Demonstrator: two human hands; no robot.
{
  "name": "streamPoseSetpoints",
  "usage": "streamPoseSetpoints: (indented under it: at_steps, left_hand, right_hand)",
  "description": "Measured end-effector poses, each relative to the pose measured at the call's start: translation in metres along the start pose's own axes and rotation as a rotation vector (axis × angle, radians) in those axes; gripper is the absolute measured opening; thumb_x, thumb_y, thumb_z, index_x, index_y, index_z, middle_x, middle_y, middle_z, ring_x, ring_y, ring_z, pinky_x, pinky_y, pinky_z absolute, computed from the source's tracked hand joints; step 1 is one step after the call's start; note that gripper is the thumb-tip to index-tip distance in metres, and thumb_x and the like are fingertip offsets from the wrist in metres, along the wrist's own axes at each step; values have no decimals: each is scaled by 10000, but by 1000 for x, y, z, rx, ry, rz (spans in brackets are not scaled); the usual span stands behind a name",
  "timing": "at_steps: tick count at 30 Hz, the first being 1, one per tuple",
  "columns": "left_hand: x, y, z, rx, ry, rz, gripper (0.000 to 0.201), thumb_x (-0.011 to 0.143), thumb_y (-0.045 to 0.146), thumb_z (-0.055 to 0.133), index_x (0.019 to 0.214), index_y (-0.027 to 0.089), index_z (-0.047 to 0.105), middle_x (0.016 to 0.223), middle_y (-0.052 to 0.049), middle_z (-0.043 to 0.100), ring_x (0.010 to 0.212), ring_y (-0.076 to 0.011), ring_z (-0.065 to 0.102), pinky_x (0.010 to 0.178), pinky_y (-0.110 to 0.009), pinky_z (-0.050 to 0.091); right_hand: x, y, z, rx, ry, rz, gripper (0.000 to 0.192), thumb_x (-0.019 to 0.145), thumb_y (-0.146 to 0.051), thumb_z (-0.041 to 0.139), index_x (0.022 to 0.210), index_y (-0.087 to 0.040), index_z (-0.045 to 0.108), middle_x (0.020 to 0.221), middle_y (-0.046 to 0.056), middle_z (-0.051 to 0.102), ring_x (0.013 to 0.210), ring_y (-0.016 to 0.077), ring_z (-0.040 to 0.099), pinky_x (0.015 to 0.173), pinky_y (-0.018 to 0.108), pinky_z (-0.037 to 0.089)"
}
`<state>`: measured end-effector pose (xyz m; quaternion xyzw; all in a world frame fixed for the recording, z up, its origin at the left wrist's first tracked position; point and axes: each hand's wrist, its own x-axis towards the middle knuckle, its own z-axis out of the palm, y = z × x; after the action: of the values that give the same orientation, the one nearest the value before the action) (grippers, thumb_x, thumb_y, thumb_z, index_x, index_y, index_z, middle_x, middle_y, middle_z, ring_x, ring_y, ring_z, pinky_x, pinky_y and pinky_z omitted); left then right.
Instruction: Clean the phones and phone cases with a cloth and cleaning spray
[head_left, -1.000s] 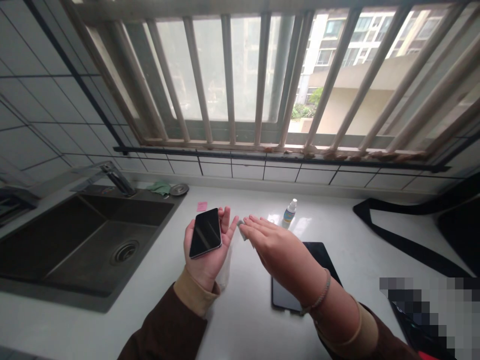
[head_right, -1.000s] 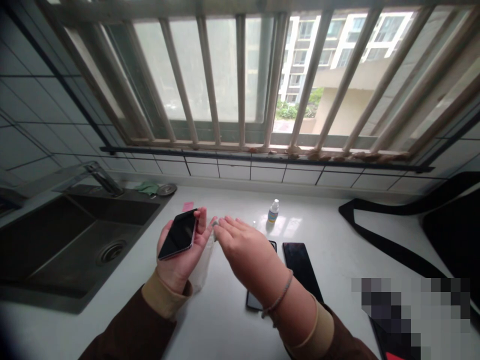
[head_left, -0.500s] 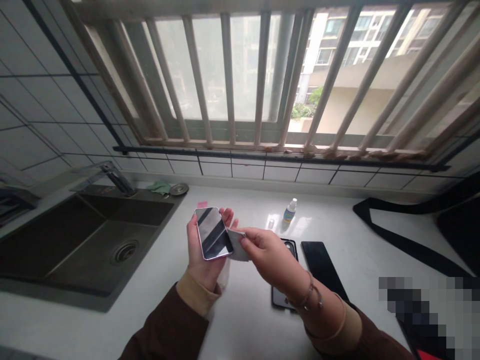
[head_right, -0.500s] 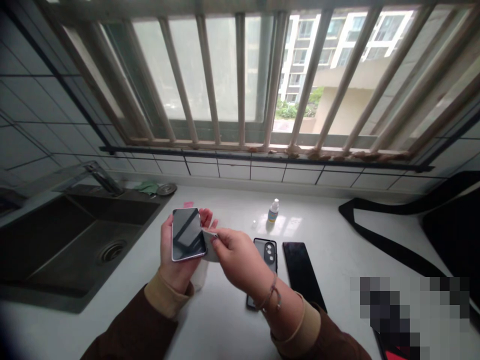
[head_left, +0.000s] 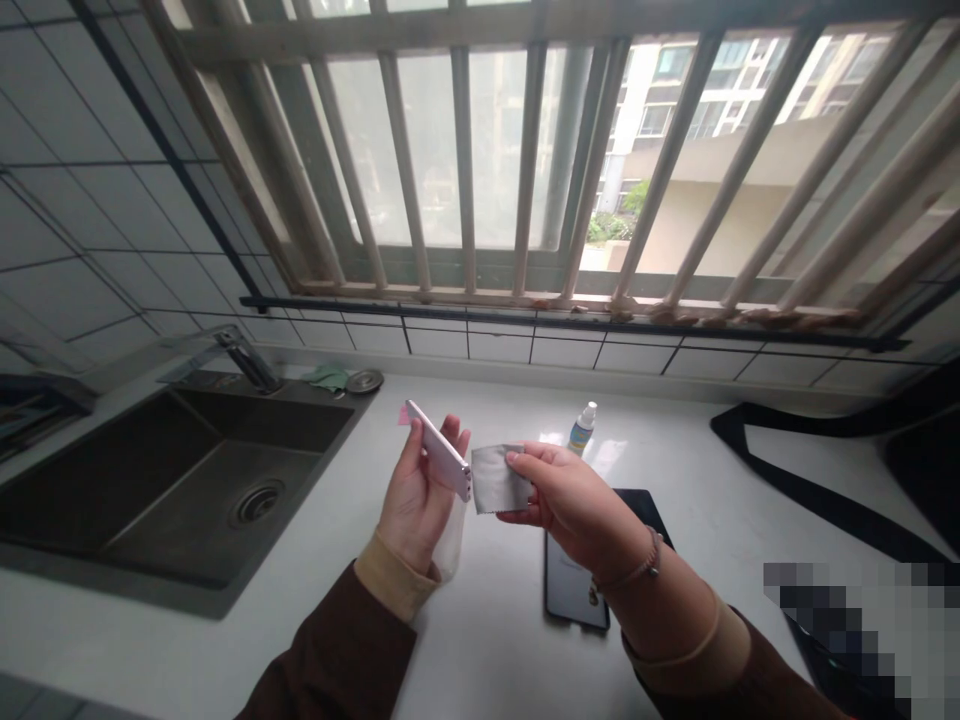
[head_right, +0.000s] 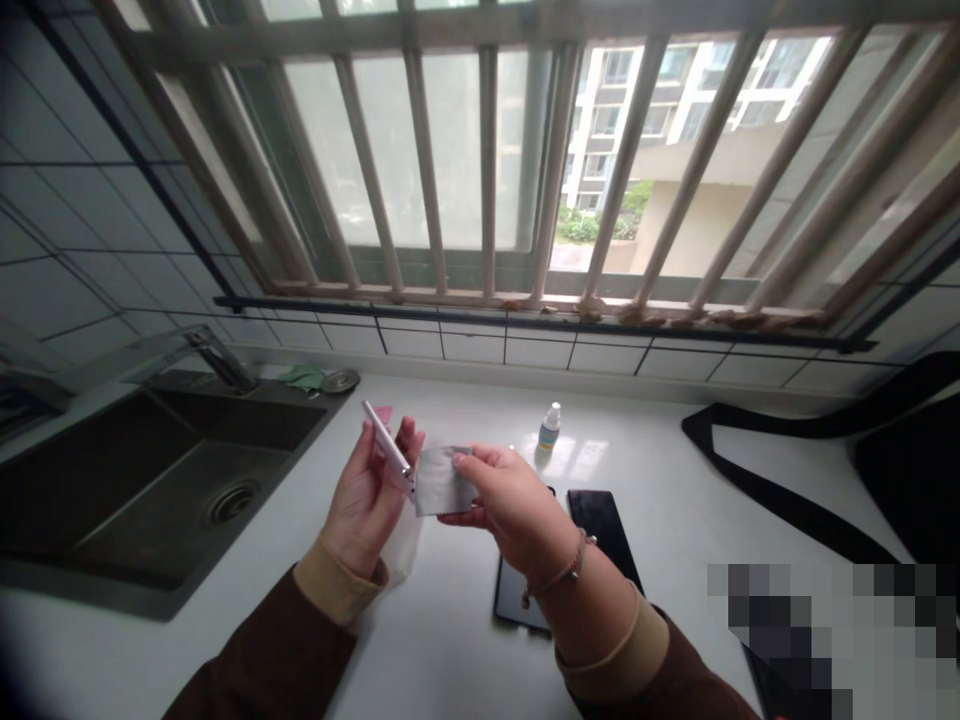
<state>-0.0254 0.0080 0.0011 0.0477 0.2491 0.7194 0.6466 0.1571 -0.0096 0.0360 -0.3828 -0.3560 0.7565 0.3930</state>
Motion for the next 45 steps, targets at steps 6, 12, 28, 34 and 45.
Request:
streamPoseSetpoints:
  at_steps: [6, 12, 28, 34, 45]
  left_hand:
    - [-8, -2, 6, 94, -168, 16, 393, 1028, 350, 653, 1382, 185, 615, 1379, -213, 698, 1286, -338, 692, 1048, -512, 587]
    - [-15, -4, 8, 70, -172, -33, 655, 1012, 688, 497, 1488, 248, 585, 1456, -204, 650, 1316, -394, 659, 1089, -651, 518]
    - [-32, -27, 1, 341, -325, -512, 526, 1053, 546, 527, 1361, 159, 706, 1226, -186, 773, 1025, -305, 777, 854, -399, 647]
    - [-30, -36, 5, 154, -287, -419, 499, 1085, 489, 499, 1438, 173, 660, 1402, -143, 713, 1377, -269, 631, 1212, -385, 460]
    - [-19, -19, 1, 280, -129, -282, 642, 1067, 605, 412, 1261, 78, 723, 1139, -206, 778, 878, -250, 776, 884, -379, 626]
  right_hand:
    - [5, 6, 5, -20, 48, -38, 312, 849, -369, 770, 1085, -165, 764, 983, 78, 769, 816, 167, 701, 750, 320, 623]
    - [7, 14, 5, -81, -75, 46, 322, 820, -401, 776, 1023, -152, 744, 925, 55, 740, 773, 153, 650, 804, 348, 605]
    - [3, 10, -10, -1269, 334, -954, 477, 1068, -162, 436, 1507, -194, 620, 1501, 122, 649, 1412, 290, 609, 1215, 500, 473]
    - [15, 31, -7, -1392, 137, -1050, 501, 1057, -76, 462, 1536, -148, 589, 1598, 145, 532, 1536, 276, 454, 1299, 496, 386]
    - [12, 40, 4, -1483, -216, -1066, 546, 962, -6, 501, 1488, -90, 619, 1540, 173, 592, 1492, 256, 512, 1280, 403, 400]
